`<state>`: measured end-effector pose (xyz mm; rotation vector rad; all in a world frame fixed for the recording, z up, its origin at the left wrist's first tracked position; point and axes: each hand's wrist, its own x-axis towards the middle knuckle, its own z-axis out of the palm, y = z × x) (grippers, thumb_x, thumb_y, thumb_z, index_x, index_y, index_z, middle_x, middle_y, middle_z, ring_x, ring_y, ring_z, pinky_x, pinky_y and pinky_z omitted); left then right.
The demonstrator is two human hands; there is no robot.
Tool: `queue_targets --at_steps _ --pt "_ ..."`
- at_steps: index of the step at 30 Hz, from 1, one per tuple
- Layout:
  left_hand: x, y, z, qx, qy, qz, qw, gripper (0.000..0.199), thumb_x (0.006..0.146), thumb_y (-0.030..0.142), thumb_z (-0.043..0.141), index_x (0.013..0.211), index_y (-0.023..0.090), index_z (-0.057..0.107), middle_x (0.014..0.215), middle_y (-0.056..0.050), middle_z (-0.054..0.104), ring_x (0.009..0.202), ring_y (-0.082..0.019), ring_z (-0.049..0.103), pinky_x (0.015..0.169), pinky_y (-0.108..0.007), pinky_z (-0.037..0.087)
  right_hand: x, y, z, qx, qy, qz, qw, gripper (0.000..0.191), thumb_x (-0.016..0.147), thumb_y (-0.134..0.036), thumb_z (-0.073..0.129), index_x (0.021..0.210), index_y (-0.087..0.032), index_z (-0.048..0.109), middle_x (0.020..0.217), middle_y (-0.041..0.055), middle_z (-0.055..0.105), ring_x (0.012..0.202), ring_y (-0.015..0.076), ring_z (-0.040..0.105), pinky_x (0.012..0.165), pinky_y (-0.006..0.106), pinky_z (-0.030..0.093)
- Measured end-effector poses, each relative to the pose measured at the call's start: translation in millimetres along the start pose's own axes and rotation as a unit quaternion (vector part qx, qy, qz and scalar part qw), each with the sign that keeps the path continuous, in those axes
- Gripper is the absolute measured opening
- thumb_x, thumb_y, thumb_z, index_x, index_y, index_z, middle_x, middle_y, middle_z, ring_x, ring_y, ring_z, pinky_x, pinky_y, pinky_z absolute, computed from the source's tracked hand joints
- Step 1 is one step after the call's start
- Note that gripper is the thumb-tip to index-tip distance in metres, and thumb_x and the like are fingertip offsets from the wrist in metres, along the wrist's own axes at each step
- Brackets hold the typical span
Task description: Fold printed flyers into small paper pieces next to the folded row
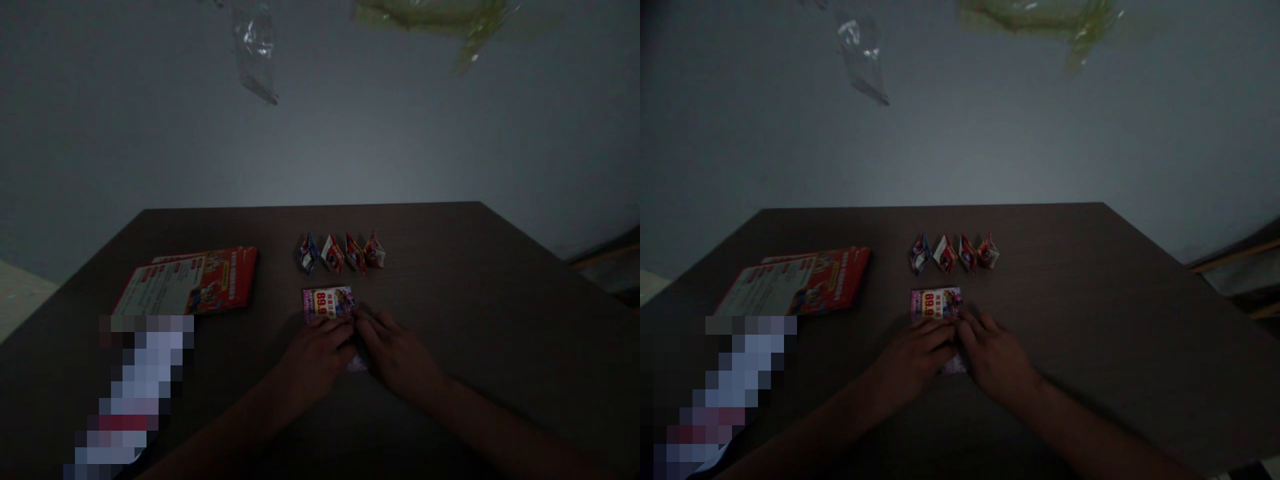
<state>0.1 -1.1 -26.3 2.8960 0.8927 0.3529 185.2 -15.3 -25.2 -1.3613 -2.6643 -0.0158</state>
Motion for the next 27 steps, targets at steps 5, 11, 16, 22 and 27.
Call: queue_targets --at_steps 5,11,16,22,27 --pt "0.4 0.0 -1.1 0.000 0.001 0.004 1.000 0.014 0.088 0.020 0.052 0.098 0.019 0.062 0.112 -0.004 0.060 0.112 -0.020 0.050 0.095 -0.038 0.040 7.4 3.8 -1.2 -0.008 -0.008 0.005 1.000 0.022 0.087 -0.012 0.044 0.108 -0.014 0.051 0.129 0.0128 0.053 0.095 0.0243 0.054 0.065 0.031 0.053" --pt "0.2 0.3 -1.1 -0.008 0.004 0.003 1.000 0.016 0.089 0.021 0.051 0.101 0.020 0.061 0.114 -0.003 0.060 0.114 -0.019 0.049 0.096 -0.038 0.038 14.4 6.7 -1.4 0.007 -0.005 0.010 1.000 0.023 0.088 -0.013 0.044 0.110 -0.014 0.050 0.128 0.0136 0.053 0.100 0.0238 0.055 0.068 0.031 0.053" --pt "0.5 0.2 -2.2 -0.008 0.003 0.003 1.000 0.018 0.089 0.020 0.051 0.103 0.020 0.061 0.113 -0.003 0.061 0.114 -0.019 0.049 0.096 -0.036 0.039 22.4 9.3 -1.1 -0.004 -0.014 0.019 1.000 0.017 0.088 -0.015 0.044 0.103 -0.014 0.051 0.127 0.0147 0.054 0.101 0.0249 0.056 0.063 0.030 0.054" --pt "-0.7 -1.0 -1.2 -0.013 0.007 0.003 1.000 0.016 0.089 0.020 0.050 0.101 0.020 0.061 0.113 -0.002 0.061 0.111 -0.019 0.050 0.096 -0.036 0.038 33.7 16.8 2.1 -0.003 -0.008 0.022 1.000 0.024 0.088 -0.015 0.046 0.112 -0.014 0.049 0.128 0.0125 0.054 0.107 0.0246 0.055 0.071 0.031 0.054" --pt "-1.4 -1.2 -0.8 -0.017 0.009 -0.001 1.000 0.019 0.088 0.018 0.050 0.104 0.020 0.060 0.115 -0.002 0.060 0.112 -0.018 0.050 0.095 -0.035 0.039 33.3 21.2 1.3 0.007 -0.011 0.012 1.000 0.028 0.089 -0.014 0.046 0.117 -0.014 0.047 0.130 0.0114 0.053 0.106 0.0242 0.055 0.076 0.031 0.053"
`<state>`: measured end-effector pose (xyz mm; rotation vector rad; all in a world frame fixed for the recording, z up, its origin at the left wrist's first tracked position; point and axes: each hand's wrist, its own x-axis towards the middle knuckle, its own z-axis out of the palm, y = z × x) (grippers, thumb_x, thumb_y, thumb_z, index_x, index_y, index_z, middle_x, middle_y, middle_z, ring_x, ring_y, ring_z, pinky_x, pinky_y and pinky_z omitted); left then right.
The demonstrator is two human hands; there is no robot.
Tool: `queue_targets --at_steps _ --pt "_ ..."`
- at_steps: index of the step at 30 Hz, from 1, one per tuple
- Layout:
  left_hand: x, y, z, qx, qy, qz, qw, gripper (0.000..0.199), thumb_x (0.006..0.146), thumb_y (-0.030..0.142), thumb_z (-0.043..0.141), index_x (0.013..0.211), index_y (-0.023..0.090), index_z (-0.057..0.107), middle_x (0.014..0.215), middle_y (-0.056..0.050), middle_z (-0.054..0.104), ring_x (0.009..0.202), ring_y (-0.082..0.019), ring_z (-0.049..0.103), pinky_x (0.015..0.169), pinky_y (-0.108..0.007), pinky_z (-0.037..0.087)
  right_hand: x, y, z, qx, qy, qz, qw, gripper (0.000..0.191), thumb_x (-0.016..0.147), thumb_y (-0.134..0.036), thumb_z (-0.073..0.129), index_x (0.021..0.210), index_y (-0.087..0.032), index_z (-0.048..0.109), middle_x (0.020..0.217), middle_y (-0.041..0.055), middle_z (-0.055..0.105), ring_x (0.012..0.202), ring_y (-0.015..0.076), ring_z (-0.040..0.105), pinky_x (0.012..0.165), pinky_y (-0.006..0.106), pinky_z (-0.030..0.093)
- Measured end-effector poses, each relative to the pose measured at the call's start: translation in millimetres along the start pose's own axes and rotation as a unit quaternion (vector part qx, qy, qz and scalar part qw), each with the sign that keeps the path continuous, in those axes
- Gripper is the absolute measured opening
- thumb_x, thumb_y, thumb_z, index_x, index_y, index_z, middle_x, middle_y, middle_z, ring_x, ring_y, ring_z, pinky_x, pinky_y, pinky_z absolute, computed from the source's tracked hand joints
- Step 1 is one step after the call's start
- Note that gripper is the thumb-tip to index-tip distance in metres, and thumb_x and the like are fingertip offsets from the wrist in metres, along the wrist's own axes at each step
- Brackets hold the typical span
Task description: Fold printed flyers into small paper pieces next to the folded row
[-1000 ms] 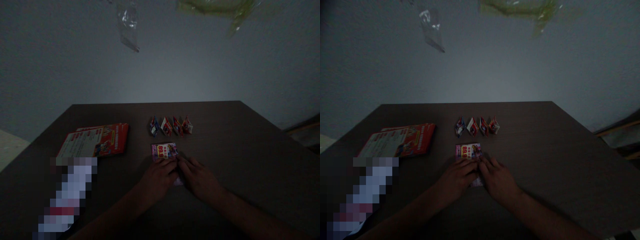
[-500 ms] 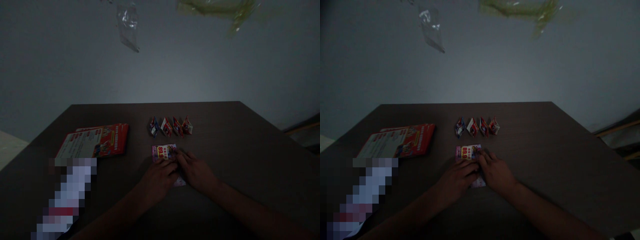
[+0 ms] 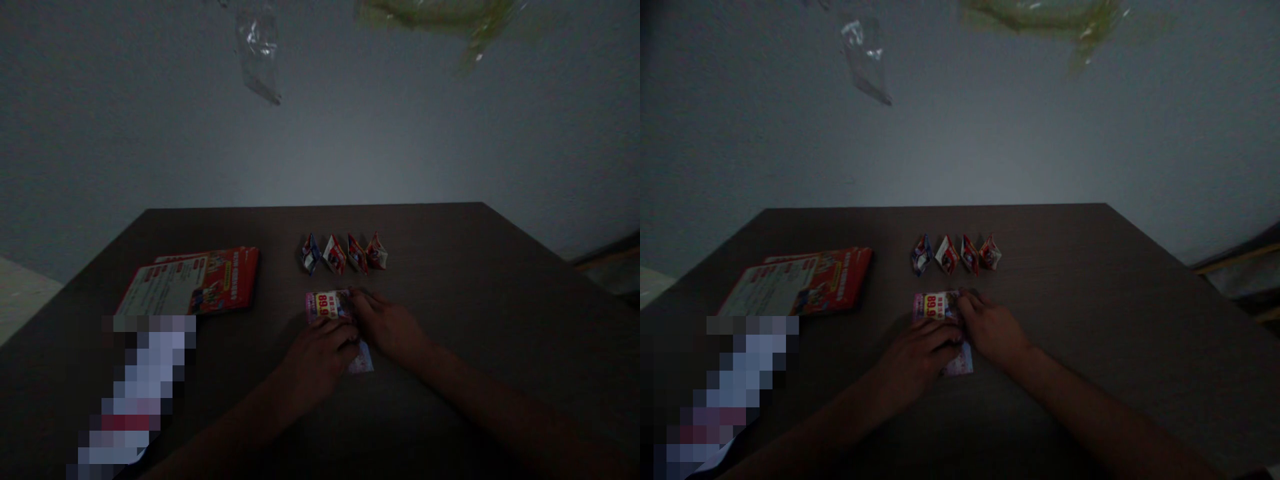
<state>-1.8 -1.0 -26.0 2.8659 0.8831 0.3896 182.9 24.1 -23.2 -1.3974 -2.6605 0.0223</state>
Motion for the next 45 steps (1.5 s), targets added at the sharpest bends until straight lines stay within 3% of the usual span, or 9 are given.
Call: queue_targets --at_steps 15,21,33,40,45 --pt "0.3 -1.4 0.3 -0.020 -0.014 -0.035 0.999 0.019 0.088 0.020 0.051 0.103 0.022 0.062 0.114 -0.004 0.057 0.105 -0.020 0.052 0.092 -0.038 0.043 -25.3 -4.7 -1.3 0.022 0.025 -0.047 0.998 0.021 0.085 -0.009 0.046 0.105 -0.013 0.052 0.104 0.0120 0.063 0.085 0.0202 0.058 0.070 0.029 0.051" --pt "0.4 -0.1 -1.9 -0.013 -0.017 -0.040 0.999 0.017 0.088 0.020 0.050 0.101 0.022 0.062 0.117 -0.004 0.056 0.107 -0.020 0.051 0.094 -0.039 0.041 -38.8 -10.2 -2.6 0.027 0.034 -0.073 0.996 0.032 0.082 -0.008 0.045 0.114 -0.010 0.050 0.109 0.0126 0.063 0.089 0.0222 0.056 0.074 0.032 0.051" --pt "-0.6 -1.9 3.1 -0.016 0.009 -0.025 1.000 0.020 0.088 0.020 0.050 0.105 0.022 0.061 0.121 -0.005 0.056 0.108 -0.021 0.052 0.093 -0.039 0.042 -64.5 -13.8 -0.2 0.019 0.045 -0.125 0.991 0.031 0.084 -0.010 0.043 0.113 -0.007 0.053 0.110 0.0157 0.063 0.082 0.0228 0.056 0.069 0.036 0.050" --pt "0.0 -1.7 1.2 -0.026 0.000 -0.032 0.999 0.020 0.089 0.018 0.049 0.104 0.022 0.060 0.121 -0.003 0.056 0.109 -0.021 0.052 0.093 -0.039 0.041 -77.1 -13.1 0.5 0.044 0.093 -0.174 0.979 0.027 0.085 -0.011 0.044 0.110 -0.008 0.054 0.102 0.0139 0.067 0.073 0.0197 0.055 0.067 0.034 0.049" --pt "-1.4 -2.1 2.4 -0.029 0.002 -0.032 0.999 0.019 0.089 0.019 0.049 0.103 0.022 0.061 0.123 -0.004 0.055 0.110 -0.022 0.052 0.093 -0.040 0.041 -77.5 -12.9 -1.6 0.051 0.104 -0.170 0.979 0.027 0.086 -0.011 0.044 0.111 -0.009 0.054 0.100 0.0134 0.067 0.073 0.0198 0.056 0.065 0.033 0.049"
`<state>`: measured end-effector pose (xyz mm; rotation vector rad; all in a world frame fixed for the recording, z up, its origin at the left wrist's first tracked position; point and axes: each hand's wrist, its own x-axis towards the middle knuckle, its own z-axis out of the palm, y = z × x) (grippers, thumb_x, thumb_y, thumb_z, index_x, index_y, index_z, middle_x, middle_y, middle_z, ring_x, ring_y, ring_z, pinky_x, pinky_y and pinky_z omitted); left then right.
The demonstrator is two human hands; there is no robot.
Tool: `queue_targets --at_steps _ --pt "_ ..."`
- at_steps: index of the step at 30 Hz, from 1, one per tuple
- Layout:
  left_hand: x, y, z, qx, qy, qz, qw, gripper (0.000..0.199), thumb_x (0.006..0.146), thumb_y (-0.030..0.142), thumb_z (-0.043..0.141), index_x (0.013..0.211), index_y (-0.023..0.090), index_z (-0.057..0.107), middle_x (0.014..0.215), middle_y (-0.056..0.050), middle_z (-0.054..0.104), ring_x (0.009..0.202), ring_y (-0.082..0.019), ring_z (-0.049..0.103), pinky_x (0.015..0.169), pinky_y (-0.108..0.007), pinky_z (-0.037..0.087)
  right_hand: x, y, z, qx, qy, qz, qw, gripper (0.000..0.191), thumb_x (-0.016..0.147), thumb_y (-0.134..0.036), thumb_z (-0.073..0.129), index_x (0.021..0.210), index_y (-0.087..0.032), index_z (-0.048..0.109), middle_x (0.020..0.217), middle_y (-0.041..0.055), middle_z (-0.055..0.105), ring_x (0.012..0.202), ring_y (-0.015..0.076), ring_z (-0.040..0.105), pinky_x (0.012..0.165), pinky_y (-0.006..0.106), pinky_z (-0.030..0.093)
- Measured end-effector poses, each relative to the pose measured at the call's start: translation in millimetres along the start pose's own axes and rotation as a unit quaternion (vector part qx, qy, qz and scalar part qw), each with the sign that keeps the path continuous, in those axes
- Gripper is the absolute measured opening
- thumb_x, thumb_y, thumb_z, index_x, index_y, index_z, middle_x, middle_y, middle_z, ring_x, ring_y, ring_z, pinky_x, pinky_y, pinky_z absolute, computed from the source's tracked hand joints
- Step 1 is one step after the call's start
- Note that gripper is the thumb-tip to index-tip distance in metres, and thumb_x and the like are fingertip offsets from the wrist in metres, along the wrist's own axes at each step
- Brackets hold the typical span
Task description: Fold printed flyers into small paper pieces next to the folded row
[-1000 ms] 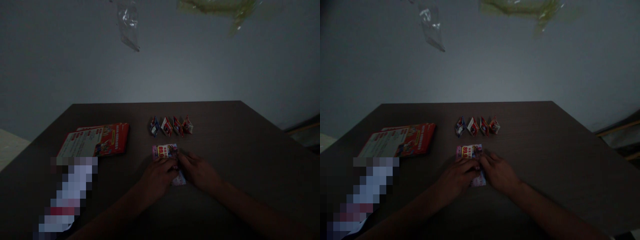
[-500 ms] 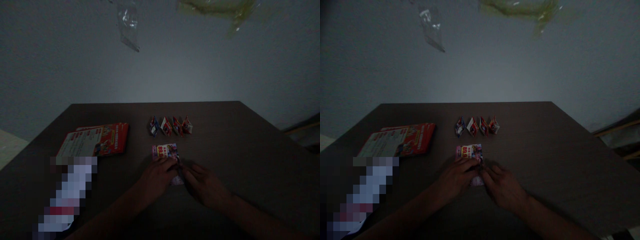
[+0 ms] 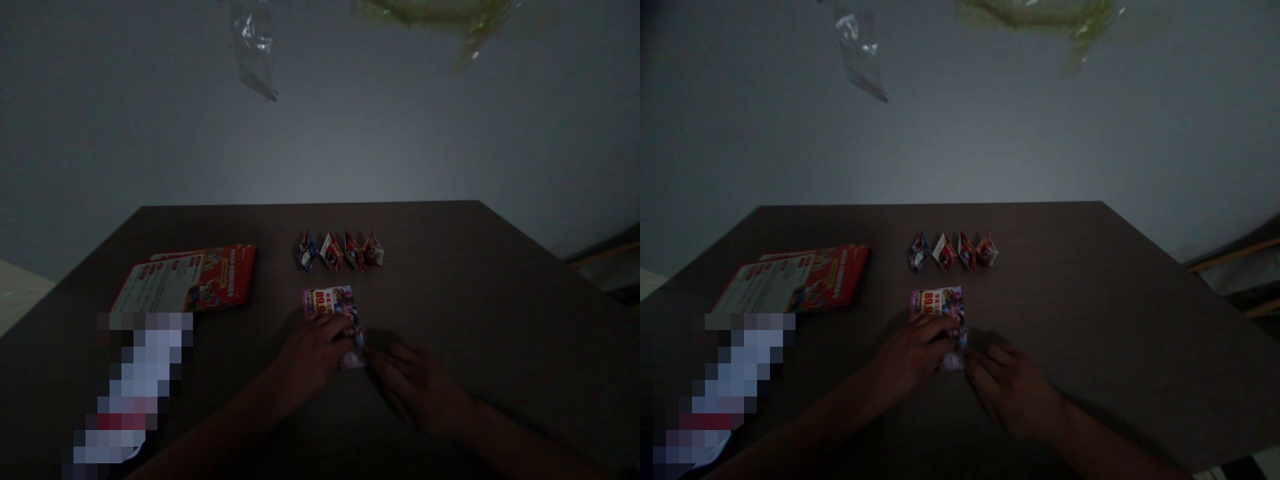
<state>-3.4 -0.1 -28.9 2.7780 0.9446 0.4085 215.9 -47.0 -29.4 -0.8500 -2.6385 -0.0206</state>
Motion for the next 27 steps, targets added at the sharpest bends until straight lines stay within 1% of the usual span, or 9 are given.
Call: queue_targets --at_steps 3,4,8,12,15,17,19,22,27 --pt "-1.1 -0.3 1.5 0.000 0.000 -0.006 1.000 0.020 0.088 0.019 0.050 0.104 0.023 0.061 0.126 -0.004 0.053 0.111 -0.022 0.051 0.095 -0.041 0.040 5.4 3.2 1.5 -0.010 -0.024 0.029 0.999 0.031 0.086 -0.012 0.044 0.116 -0.008 0.051 0.104 0.0136 0.066 0.077 0.0211 0.057 0.066 0.034 0.050" --pt "-1.4 -0.3 2.0 -0.001 -0.001 -0.009 1.000 0.021 0.087 0.019 0.051 0.105 0.023 0.061 0.127 -0.004 0.052 0.112 -0.023 0.050 0.096 -0.041 0.040 7.8 5.1 2.5 -0.012 -0.033 0.037 0.999 0.032 0.086 -0.013 0.044 0.117 -0.008 0.051 0.108 0.0139 0.065 0.082 0.0223 0.057 0.068 0.035 0.050" --pt "-1.8 0.0 3.1 -0.007 0.003 -0.023 1.000 0.021 0.089 0.019 0.048 0.104 0.024 0.062 0.132 -0.005 0.047 0.117 -0.022 0.047 0.098 -0.039 0.039 19.9 15.8 6.7 -0.006 -0.060 0.073 0.996 0.029 0.087 -0.014 0.045 0.114 -0.011 0.051 0.110 0.0123 0.064 0.086 0.0225 0.057 0.073 0.034 0.051" --pt "-1.2 -0.3 2.3 -0.007 0.010 -0.023 1.000 0.022 0.088 0.019 0.049 0.104 0.023 0.063 0.135 -0.006 0.043 0.118 -0.024 0.045 0.100 -0.040 0.037 34.1 27.9 7.8 0.000 -0.080 0.102 0.992 0.026 0.085 -0.014 0.047 0.110 -0.013 0.052 0.102 0.0107 0.064 0.085 0.0224 0.057 0.071 0.033 0.050" --pt "-0.9 -0.8 1.4 -0.010 0.005 -0.017 1.000 0.021 0.087 0.020 0.050 0.103 0.024 0.063 0.133 -0.006 0.045 0.118 -0.024 0.046 0.099 -0.041 0.038 44.1 37.8 8.7 -0.008 -0.075 0.126 0.989 0.029 0.085 -0.014 0.049 0.113 -0.013 0.050 0.102 0.0123 0.064 0.087 0.0216 0.058 0.071 0.031 0.050" --pt "-0.9 -1.1 1.2 -0.012 0.003 -0.016 1.000 0.021 0.088 0.021 0.050 0.103 0.024 0.063 0.130 -0.006 0.047 0.116 -0.024 0.047 0.097 -0.041 0.039 49.4 45.6 10.1 -0.010 -0.082 0.131 0.988 0.029 0.085 -0.016 0.050 0.114 -0.013 0.050 0.096 0.0112 0.065 0.083 0.0213 0.060 0.067 0.030 0.049" --pt "-1.0 -1.3 1.3 -0.012 0.006 -0.019 1.000 0.021 0.088 0.021 0.049 0.104 0.024 0.063 0.129 -0.006 0.048 0.115 -0.024 0.048 0.096 -0.041 0.040 52.9 54.1 12.1 -0.016 -0.083 0.135 0.987 0.029 0.087 -0.017 0.048 0.116 -0.013 0.050 0.095 0.0104 0.066 0.083 0.0213 0.061 0.068 0.030 0.049" --pt "-0.7 -1.4 1.0 -0.017 0.007 -0.016 1.000 0.022 0.087 0.019 0.050 0.104 0.024 0.062 0.126 -0.005 0.050 0.114 -0.023 0.048 0.096 -0.041 0.040 54.9 66.5 15.8 -0.008 -0.068 0.119 0.991 0.025 0.090 -0.019 0.045 0.115 -0.016 0.052 0.100 0.0105 0.066 0.085 0.0199 0.062 0.070 0.029 0.050" --pt "-0.1 -2.1 1.4 -0.024 0.011 -0.013 1.000 0.022 0.087 0.019 0.051 0.105 0.024 0.062 0.124 -0.005 0.052 0.113 -0.022 0.048 0.096 -0.039 0.039 54.9 79.0 23.3 0.024 -0.026 0.118 0.992 0.025 0.093 -0.026 0.043 0.115 -0.021 0.055 0.104 0.0077 0.067 0.090 0.0177 0.064 0.077 0.028 0.050"
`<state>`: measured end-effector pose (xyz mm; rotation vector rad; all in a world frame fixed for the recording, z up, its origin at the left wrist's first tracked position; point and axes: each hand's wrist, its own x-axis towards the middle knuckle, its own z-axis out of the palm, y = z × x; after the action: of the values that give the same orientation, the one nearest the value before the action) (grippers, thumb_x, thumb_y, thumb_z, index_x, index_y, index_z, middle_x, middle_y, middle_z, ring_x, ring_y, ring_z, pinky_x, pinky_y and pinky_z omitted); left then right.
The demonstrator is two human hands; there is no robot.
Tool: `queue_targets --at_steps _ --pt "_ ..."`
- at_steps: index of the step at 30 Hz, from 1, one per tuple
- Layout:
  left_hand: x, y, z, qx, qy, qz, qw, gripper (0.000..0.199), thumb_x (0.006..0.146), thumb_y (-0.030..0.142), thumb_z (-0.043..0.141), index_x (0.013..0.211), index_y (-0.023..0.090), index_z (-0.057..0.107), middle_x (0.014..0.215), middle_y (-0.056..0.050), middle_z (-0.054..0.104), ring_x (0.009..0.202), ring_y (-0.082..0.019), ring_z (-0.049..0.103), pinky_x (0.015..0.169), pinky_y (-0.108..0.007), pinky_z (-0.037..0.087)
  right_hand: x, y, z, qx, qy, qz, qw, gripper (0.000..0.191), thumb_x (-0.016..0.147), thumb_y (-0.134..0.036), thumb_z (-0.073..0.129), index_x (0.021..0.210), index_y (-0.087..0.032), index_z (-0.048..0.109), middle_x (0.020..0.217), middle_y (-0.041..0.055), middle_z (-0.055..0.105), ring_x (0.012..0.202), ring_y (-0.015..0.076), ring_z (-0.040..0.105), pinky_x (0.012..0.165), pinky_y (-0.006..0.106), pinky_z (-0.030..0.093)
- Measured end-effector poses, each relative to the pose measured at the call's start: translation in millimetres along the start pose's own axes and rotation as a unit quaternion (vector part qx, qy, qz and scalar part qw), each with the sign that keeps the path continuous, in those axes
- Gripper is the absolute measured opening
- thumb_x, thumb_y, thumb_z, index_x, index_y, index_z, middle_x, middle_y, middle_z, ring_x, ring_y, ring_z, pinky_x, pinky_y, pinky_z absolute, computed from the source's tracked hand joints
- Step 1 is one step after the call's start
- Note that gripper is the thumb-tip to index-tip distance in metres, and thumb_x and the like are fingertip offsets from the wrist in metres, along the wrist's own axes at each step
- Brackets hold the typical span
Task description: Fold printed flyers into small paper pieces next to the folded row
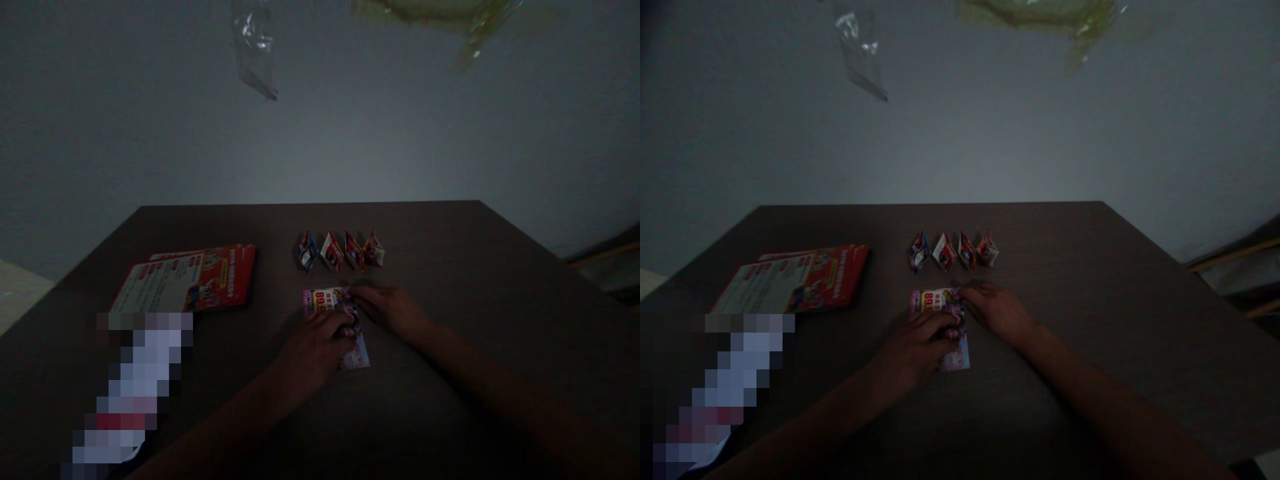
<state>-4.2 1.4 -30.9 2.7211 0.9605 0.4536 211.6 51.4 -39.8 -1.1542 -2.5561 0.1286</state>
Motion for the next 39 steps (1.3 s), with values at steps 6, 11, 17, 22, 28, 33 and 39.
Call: queue_targets --at_steps 6,11,17,22,28,33,39 --pt "-0.2 -0.4 0.8 -0.002 0.010 0.000 1.000 0.023 0.088 0.019 0.050 0.106 0.024 0.062 0.124 -0.005 0.053 0.112 -0.022 0.049 0.095 -0.040 0.040 6.4 2.3 4.3 0.001 0.018 0.020 1.000 0.027 0.093 -0.031 0.044 0.114 -0.020 0.058 0.101 0.0077 0.068 0.086 0.0186 0.065 0.076 0.030 0.052" --pt "0.0 -0.3 -0.3 -0.012 0.009 0.000 1.000 0.023 0.087 0.018 0.050 0.105 0.024 0.063 0.124 -0.004 0.053 0.112 -0.022 0.049 0.095 -0.040 0.041 7.0 -1.2 1.8 0.003 0.020 0.023 1.000 0.029 0.093 -0.031 0.043 0.118 -0.020 0.056 0.102 0.0078 0.068 0.090 0.0187 0.065 0.077 0.030 0.052" --pt "-0.2 -0.6 -1.4 -0.027 0.004 -0.009 1.000 0.024 0.086 0.018 0.051 0.107 0.024 0.062 0.125 -0.005 0.053 0.115 -0.022 0.048 0.097 -0.040 0.040 2.3 -7.7 -3.6 0.012 -0.001 0.024 1.000 0.035 0.092 -0.032 0.047 0.124 -0.019 0.051 0.110 0.0097 0.065 0.096 0.0209 0.062 0.081 0.033 0.052" --pt "1.1 -0.1 -4.0 -0.040 0.016 -0.011 0.999 0.026 0.085 0.014 0.049 0.108 0.021 0.061 0.122 -0.007 0.055 0.112 -0.021 0.051 0.097 -0.040 0.042 -0.7 -8.2 -7.8 0.047 -0.011 0.011 0.999 0.043 0.089 -0.034 0.052 0.129 -0.019 0.047 0.117 0.0104 0.061 0.104 0.0220 0.058 0.087 0.036 0.049" --pt "1.3 0.8 -5.0 -0.055 0.033 -0.019 0.998 0.025 0.088 0.015 0.044 0.107 0.019 0.059 0.119 -0.006 0.057 0.107 -0.020 0.054 0.094 -0.038 0.045 -6.2 -3.8 -13.2 0.081 -0.034 0.014 0.996 0.051 0.085 -0.038 0.057 0.132 -0.022 0.044 0.121 0.0098 0.059 0.106 0.0236 0.055 0.088 0.040 0.048" --pt "0.2 -0.8 -3.2 -0.048 0.031 -0.016 0.998 0.026 0.085 0.013 0.048 0.106 0.020 0.060 0.121 -0.006 0.056 0.109 -0.021 0.053 0.095 -0.039 0.043 -8.7 -6.4 -20.8 0.120 -0.056 0.045 0.990 0.066 0.076 -0.047 0.065 0.134 -0.026 0.042 0.118 0.0100 0.058 0.104 0.0238 0.055 0.087 0.039 0.048" --pt "0.7 -0.3 -3.7 -0.037 0.033 -0.022 0.999 0.023 0.084 0.014 0.050 0.103 0.020 0.061 0.119 -0.005 0.058 0.107 -0.021 0.054 0.095 -0.039 0.042 -9.9 -12.6 -27.2 0.133 -0.068 0.031 0.988 0.082 0.066 -0.048 0.074 0.136 -0.023 0.039 0.118 0.0105 0.056 0.104 0.0252 0.052 0.087 0.038 0.045"
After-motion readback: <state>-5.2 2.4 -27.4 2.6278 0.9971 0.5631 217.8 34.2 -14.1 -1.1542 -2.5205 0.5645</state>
